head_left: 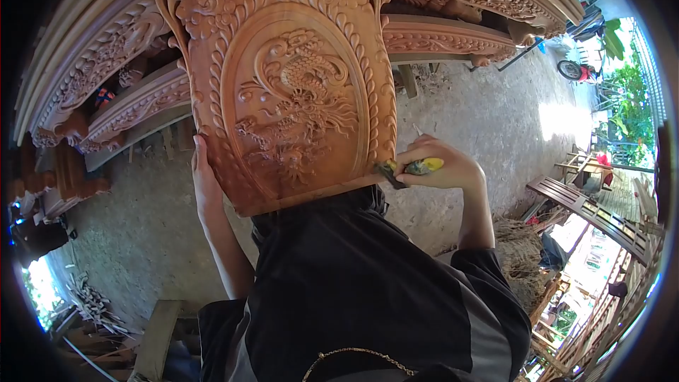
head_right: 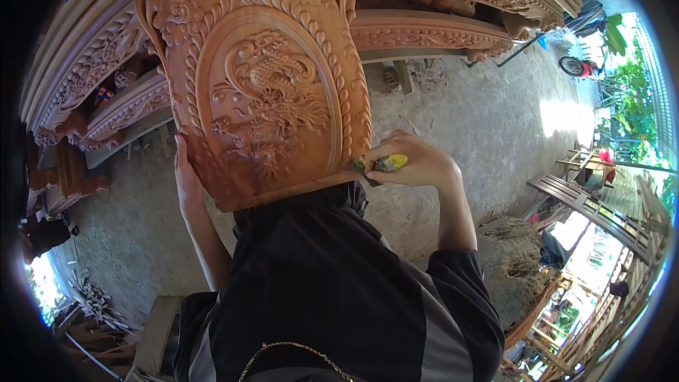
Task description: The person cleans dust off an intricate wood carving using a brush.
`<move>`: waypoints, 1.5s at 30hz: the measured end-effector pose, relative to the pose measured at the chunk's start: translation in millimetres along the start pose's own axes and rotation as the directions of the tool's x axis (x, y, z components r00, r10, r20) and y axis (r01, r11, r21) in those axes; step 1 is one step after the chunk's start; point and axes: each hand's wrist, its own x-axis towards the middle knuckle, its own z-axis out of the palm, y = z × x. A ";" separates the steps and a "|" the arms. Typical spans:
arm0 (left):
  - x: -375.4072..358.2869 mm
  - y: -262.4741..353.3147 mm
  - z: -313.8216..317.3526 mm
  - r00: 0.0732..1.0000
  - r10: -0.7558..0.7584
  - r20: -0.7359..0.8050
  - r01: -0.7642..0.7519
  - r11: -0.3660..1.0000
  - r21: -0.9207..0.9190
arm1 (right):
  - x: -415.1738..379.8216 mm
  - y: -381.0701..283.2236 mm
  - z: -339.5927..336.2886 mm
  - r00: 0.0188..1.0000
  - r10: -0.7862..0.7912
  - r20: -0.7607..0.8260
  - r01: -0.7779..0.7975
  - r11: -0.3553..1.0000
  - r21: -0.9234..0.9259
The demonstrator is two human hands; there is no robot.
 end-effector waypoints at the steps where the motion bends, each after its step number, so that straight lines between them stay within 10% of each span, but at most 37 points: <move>1: -0.4 1.6 1.9 1.000 -0.015 0.000 0.015 1.000 0.005 | 1.0 2.1 1.8 1.000 0.007 0.002 -0.007 1.000 0.003; 4: -5.4 4.4 12.8 1.000 0.000 -0.015 -0.001 0.999 -0.038 | 21.7 5.0 3.3 0.890 -0.255 -0.378 0.183 0.959 -0.218; 6: -0.8 1.2 4.3 1.000 -0.003 -0.030 0.003 1.000 -0.017 | 42.4 -4.3 -4.2 0.558 -0.293 -0.776 0.027 0.941 -0.336; 9: -10.8 11.8 31.0 0.995 0.011 -0.100 -0.013 1.000 -0.022 | 45.6 1.1 -4.6 0.537 -0.213 -0.816 0.008 0.969 -0.248; 13: -3.8 5.2 7.6 0.998 0.007 -0.057 -0.004 0.998 0.056 | 3.1 -1.3 -11.2 0.891 -0.211 -0.402 0.143 0.971 -0.193; 15: -6.3 8.0 13.2 0.998 -0.003 -0.067 0.005 0.999 0.035 | -7.5 9.2 -6.4 0.978 0.194 0.079 -0.206 0.957 0.206; 17: -6.7 8.1 13.9 0.997 -0.023 -0.077 0.024 1.000 0.018 | -3.2 18.2 -7.4 0.991 0.012 -0.131 0.012 0.984 0.175; 19: -5.6 7.0 8.4 0.999 -0.021 -0.031 0.022 0.999 0.024 | 8.7 26.6 -7.7 0.708 -0.081 -0.702 0.059 0.997 -0.056; 21: -6.8 8.4 9.5 0.999 -0.026 -0.034 0.027 0.999 0.031 | 12.0 10.6 -11.1 0.554 -0.049 -0.831 -0.034 0.996 -0.081; 24: -6.7 10.3 9.0 0.999 -0.025 -0.036 0.026 0.999 0.036 | -0.7 6.5 -13.3 0.985 -0.026 -0.170 0.044 0.994 0.100; 29: -9.9 11.3 16.3 0.996 -0.035 -0.078 0.035 0.999 0.000 | 9.7 5.7 -9.9 0.936 -0.059 -0.346 0.009 0.989 -0.144; 31: -6.8 9.7 6.8 0.999 -0.047 -0.003 0.047 0.999 0.010 | 18.8 8.5 -6.4 0.621 -0.084 -0.779 -0.089 0.980 -0.176; 36: -5.9 9.0 7.4 0.999 -0.036 -0.019 0.036 0.999 -0.001 | -6.3 -7.9 -8.0 0.982 0.048 -0.185 -0.092 0.967 -0.237; 40: -2.6 5.0 -1.9 0.998 -0.045 0.043 0.045 0.999 0.012 | 27.3 -9.1 0.0 0.621 -0.217 -0.753 -0.176 0.898 -0.404; 45: -8.9 13.4 17.2 0.996 -0.032 -0.080 0.034 0.999 0.018 | 7.3 3.1 3.8 0.920 -0.018 -0.393 -0.095 0.960 -0.265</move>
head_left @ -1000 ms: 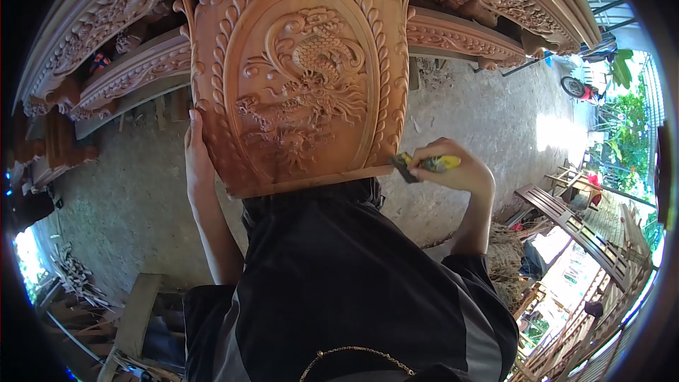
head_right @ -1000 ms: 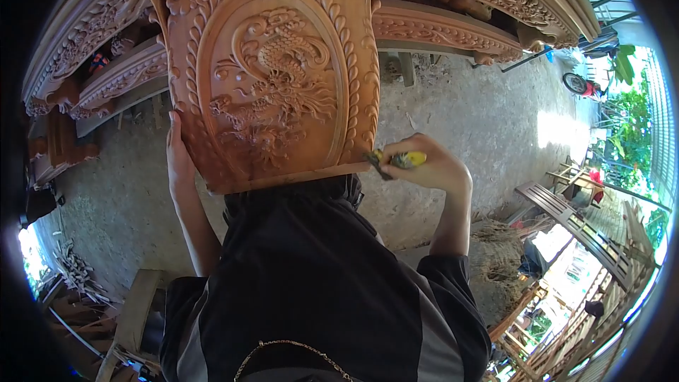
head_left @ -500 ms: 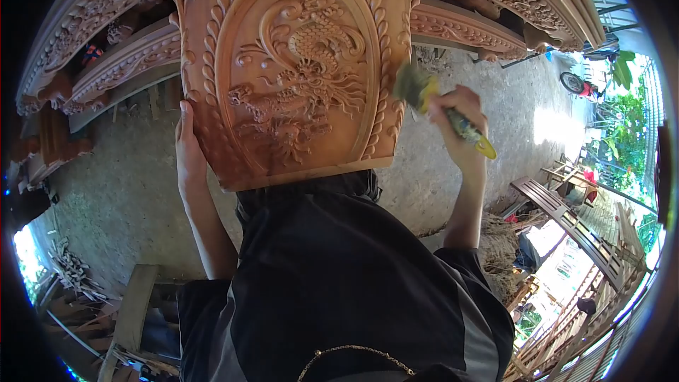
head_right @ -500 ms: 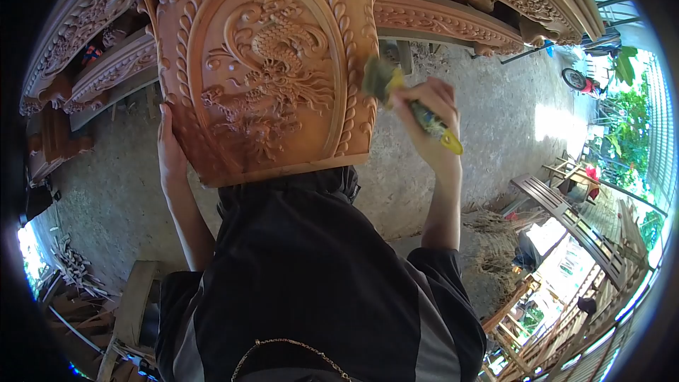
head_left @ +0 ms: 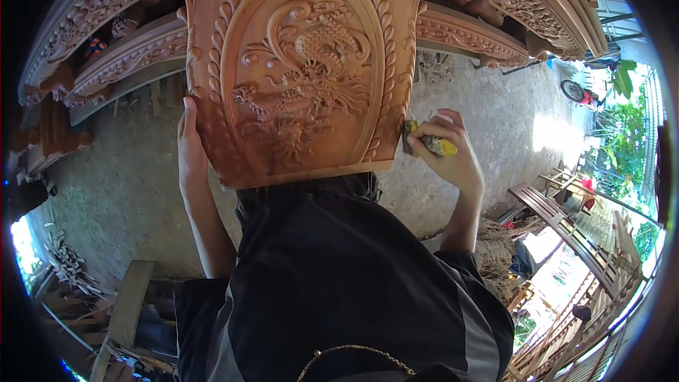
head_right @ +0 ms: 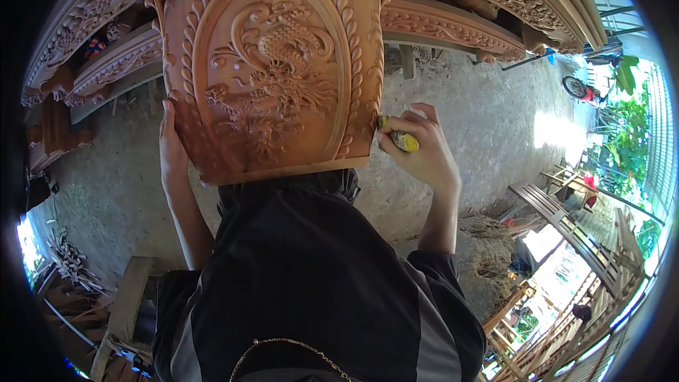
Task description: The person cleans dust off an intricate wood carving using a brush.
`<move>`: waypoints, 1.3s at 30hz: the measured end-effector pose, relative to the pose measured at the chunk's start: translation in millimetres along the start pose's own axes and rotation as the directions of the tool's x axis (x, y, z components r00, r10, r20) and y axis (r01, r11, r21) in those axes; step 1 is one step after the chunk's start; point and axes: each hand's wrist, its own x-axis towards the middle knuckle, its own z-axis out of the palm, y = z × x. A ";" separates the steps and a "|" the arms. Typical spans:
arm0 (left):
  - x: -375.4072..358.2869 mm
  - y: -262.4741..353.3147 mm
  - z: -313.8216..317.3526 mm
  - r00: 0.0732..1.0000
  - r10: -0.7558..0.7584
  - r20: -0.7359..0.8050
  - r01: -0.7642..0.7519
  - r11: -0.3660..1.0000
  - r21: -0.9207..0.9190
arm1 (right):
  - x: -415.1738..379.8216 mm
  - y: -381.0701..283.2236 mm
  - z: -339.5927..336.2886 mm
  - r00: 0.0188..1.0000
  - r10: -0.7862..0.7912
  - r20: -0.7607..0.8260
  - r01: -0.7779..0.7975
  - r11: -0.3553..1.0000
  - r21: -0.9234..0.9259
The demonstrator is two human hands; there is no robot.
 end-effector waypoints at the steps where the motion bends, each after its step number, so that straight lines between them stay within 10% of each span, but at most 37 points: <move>1: 1.2 -1.2 -1.7 1.000 0.005 0.010 -0.005 1.000 0.015 | 2.4 -2.9 4.7 0.978 -0.029 -0.208 0.019 0.999 -0.051; 3: 0.9 -1.0 -2.5 1.000 -0.003 0.000 0.003 1.000 0.016 | 5.3 -18.0 13.6 0.825 -0.038 -0.564 -0.032 0.993 -0.113; 6: 2.2 -4.0 -5.9 1.000 -0.010 0.005 0.009 1.000 0.007 | -1.8 -28.6 10.8 0.831 -0.005 -0.557 0.001 1.000 -0.007; 11: 0.5 -1.3 -1.8 1.000 -0.004 0.013 0.004 1.000 -0.027 | -13.8 -26.7 5.3 0.987 0.039 -0.155 -0.027 0.996 0.079; 15: 5.7 -5.5 -7.7 0.999 0.000 0.032 0.000 1.000 -0.009 | -5.9 -29.1 1.7 0.911 -0.081 -0.404 0.027 0.990 -0.137; 21: -7.5 7.3 14.0 1.000 0.003 0.009 -0.003 1.000 -0.011 | -9.8 -7.5 -4.7 0.996 -0.042 -0.082 0.044 0.999 0.020; 24: -7.0 6.0 11.8 1.000 0.013 -0.021 -0.013 1.000 -0.003 | -5.4 -1.1 6.1 0.915 -0.040 -0.401 0.061 0.997 0.038; 27: 2.3 -2.7 -8.3 1.000 0.003 -0.001 -0.003 1.000 0.027 | -9.7 -0.9 -3.6 0.997 -0.016 -0.078 0.026 0.990 0.137; 33: -0.3 -0.6 -9.6 0.998 -0.045 0.045 0.045 0.999 0.012 | 2.9 5.2 18.5 0.832 0.031 -0.554 0.027 0.995 0.096; 39: 3.7 -3.0 -6.2 0.999 -0.017 0.036 0.017 1.000 -0.013 | 3.1 -2.7 8.0 0.998 -0.062 0.015 0.056 0.968 0.246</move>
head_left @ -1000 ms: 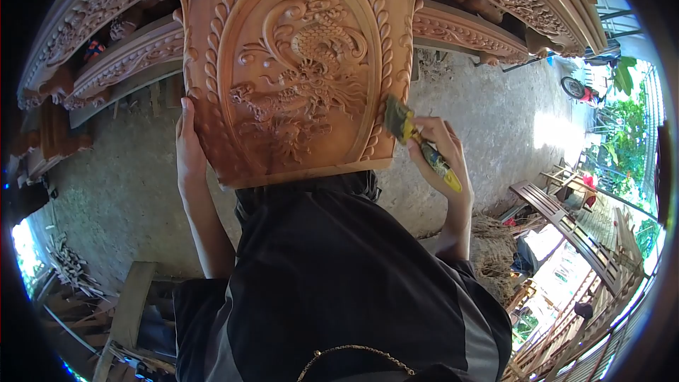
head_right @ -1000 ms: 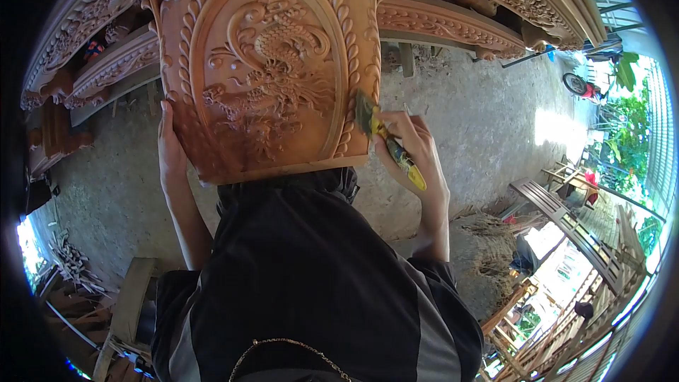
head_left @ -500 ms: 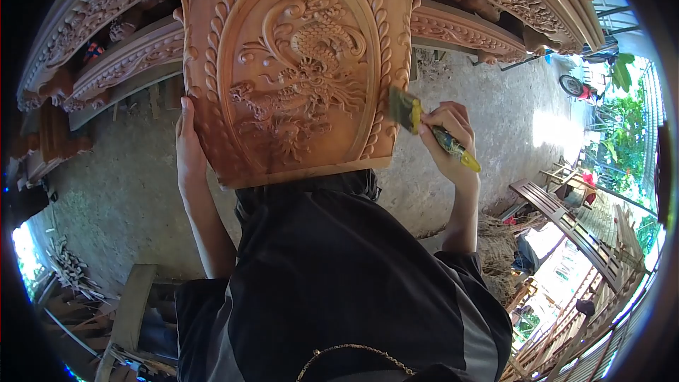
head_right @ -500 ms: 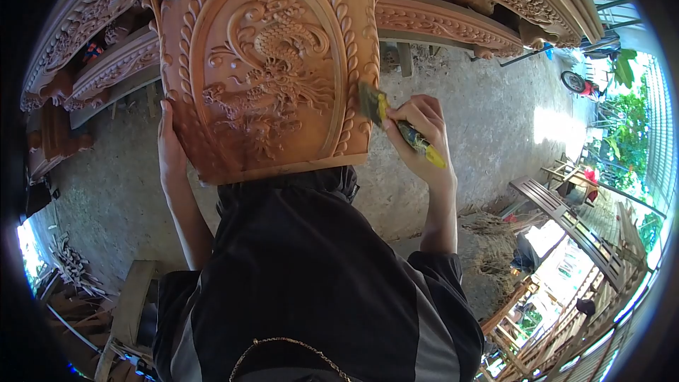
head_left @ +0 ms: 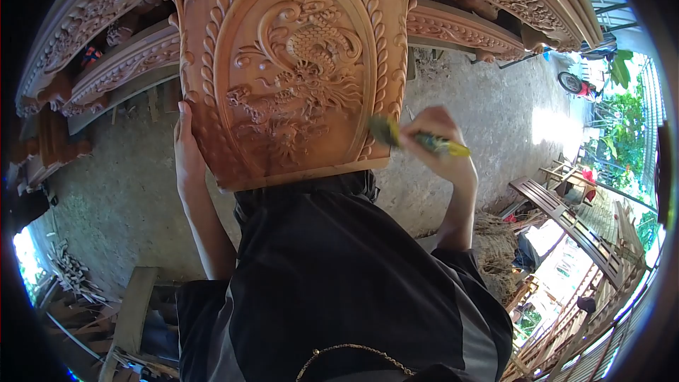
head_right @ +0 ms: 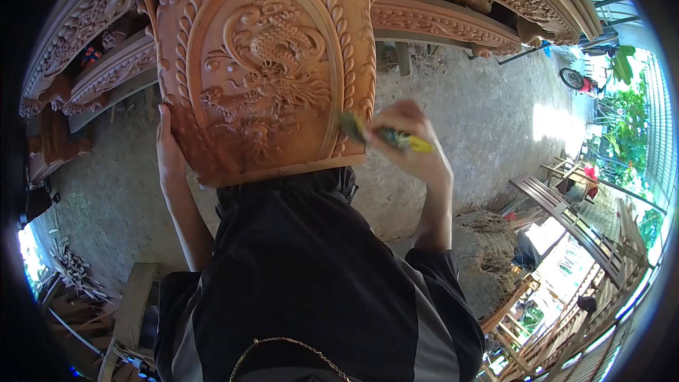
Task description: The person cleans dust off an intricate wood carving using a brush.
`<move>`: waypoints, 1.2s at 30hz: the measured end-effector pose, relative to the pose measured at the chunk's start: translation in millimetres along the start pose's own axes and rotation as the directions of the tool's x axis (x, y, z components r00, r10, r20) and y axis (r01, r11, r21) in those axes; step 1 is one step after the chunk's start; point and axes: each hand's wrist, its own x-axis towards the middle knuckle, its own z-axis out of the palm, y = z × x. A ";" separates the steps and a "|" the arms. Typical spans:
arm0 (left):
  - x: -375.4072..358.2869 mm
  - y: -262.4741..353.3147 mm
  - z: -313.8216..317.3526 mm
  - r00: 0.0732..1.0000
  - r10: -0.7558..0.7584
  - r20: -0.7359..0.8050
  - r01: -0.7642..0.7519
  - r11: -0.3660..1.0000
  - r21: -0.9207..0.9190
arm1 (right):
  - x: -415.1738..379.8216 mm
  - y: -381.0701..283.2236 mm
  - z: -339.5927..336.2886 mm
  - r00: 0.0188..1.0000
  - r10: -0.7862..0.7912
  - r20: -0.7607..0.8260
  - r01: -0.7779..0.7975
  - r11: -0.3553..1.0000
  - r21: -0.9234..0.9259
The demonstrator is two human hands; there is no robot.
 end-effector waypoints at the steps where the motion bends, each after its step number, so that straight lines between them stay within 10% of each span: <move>1: -0.1 0.3 1.6 1.000 0.012 -0.021 -0.012 1.000 0.007 | 9.4 6.7 4.6 0.953 -0.079 -0.292 0.054 0.994 -0.094; 3: -1.1 0.8 2.9 1.000 0.016 -0.009 -0.015 1.000 0.013 | 16.6 11.7 17.2 0.822 -0.170 -0.543 0.072 0.978 -0.197; 6: -11.2 9.4 19.6 0.998 0.012 -0.064 -0.011 1.000 0.013 | 19.4 7.9 22.9 0.731 0.138 -0.669 -0.014 0.982 0.187; 8: -9.4 9.9 16.1 0.992 0.005 -0.124 -0.003 1.000 0.010 | 1.8 -5.4 11.9 0.902 0.057 -0.429 -0.095 0.993 -0.067; 15: 4.1 -1.7 -12.5 0.997 -0.010 0.076 0.008 1.000 0.017 | -30.6 -4.5 23.7 0.985 0.164 -0.051 -0.154 0.976 0.152; 24: -3.3 1.8 2.0 0.997 0.009 0.073 -0.007 0.999 -0.033 | 94.1 -12.8 -24.9 0.784 -0.274 -0.557 0.218 0.962 -0.165; 31: -3.8 0.9 4.4 0.998 0.035 0.045 -0.035 0.999 -0.002 | 131.1 -16.9 -29.3 0.692 -0.253 -0.676 0.308 0.951 -0.041; 36: -6.5 2.8 5.8 0.999 0.019 -0.026 -0.019 1.000 0.014 | 55.7 13.0 -14.3 0.813 0.007 -0.583 0.050 0.995 0.082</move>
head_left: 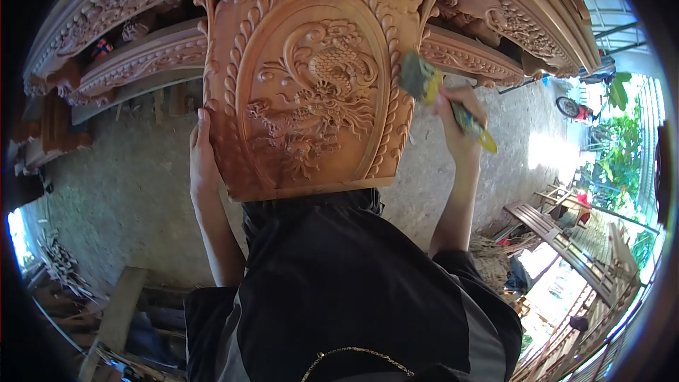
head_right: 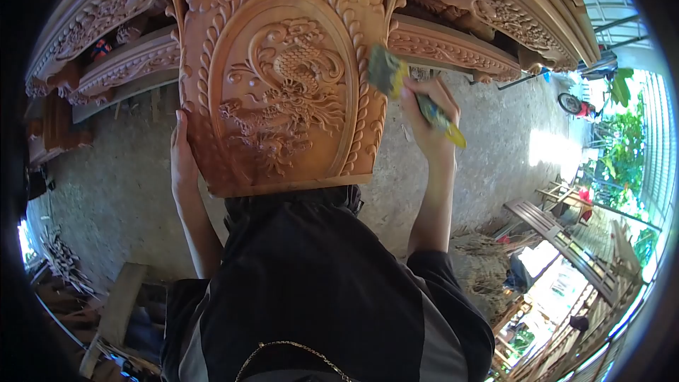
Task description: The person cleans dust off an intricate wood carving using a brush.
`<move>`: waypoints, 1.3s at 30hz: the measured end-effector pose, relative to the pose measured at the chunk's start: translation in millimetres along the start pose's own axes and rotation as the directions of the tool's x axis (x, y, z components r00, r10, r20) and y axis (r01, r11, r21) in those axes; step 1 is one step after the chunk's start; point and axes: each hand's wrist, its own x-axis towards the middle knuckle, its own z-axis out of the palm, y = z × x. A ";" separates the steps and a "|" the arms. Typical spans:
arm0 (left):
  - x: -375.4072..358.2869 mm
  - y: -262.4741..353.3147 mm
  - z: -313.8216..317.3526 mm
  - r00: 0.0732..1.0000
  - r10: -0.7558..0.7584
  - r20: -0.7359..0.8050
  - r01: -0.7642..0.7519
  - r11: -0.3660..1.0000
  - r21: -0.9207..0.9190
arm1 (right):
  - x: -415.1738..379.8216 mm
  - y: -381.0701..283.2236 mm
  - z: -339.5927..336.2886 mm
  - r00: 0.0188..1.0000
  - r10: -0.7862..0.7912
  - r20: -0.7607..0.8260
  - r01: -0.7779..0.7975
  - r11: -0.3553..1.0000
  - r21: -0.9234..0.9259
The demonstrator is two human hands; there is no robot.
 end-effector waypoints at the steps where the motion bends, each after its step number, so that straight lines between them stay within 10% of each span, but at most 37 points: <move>1: -0.7 -1.1 -1.2 1.000 -0.018 0.009 0.018 1.000 0.018 | -14.0 -0.9 -7.5 0.995 0.095 0.029 -0.096 0.995 0.039; 4: 0.7 -3.6 -5.7 1.000 -0.024 0.012 0.023 0.999 0.039 | -50.4 6.4 -23.6 0.983 0.163 0.085 -0.152 0.981 -0.124; 6: 1.5 -3.7 -6.4 0.999 -0.036 0.014 0.035 0.999 0.026 | -72.2 14.9 -26.2 0.861 0.324 0.393 -0.176 0.914 -0.367; 11: 0.2 -3.2 -8.1 0.998 -0.060 0.021 0.059 0.998 0.033 | -85.8 27.0 -14.0 0.824 0.454 0.338 -0.359 0.881 -0.308; 13: -1.9 0.9 3.1 0.999 -0.041 -0.022 0.041 0.999 -0.018 | -55.2 14.1 -14.6 0.973 0.224 -0.051 -0.229 0.959 -0.165; 16: 0.5 -2.0 -0.8 1.000 -0.011 0.022 0.011 1.000 -0.015 | -20.5 -17.1 -7.6 0.976 0.182 -0.123 -0.164 0.977 0.138; 19: 3.3 -5.1 -1.8 0.999 -0.020 0.029 0.023 0.996 -0.092 | 19.5 -28.2 14.0 0.994 -0.090 -0.055 0.091 0.996 0.019; 29: 14.1 -2.6 -12.4 0.988 0.141 0.056 -0.136 0.988 -0.077 | 83.2 -36.8 75.5 0.929 -0.304 -0.211 0.343 0.920 0.187; 31: 11.2 -3.2 -12.4 0.990 0.136 0.039 -0.133 0.988 -0.084 | 60.7 -37.9 61.9 0.902 -0.431 0.004 0.431 0.902 0.001; 39: -11.5 12.4 4.5 0.979 0.194 -0.056 -0.175 0.952 0.250 | 0.7 -52.5 13.7 0.890 -0.089 0.447 0.155 0.981 -0.113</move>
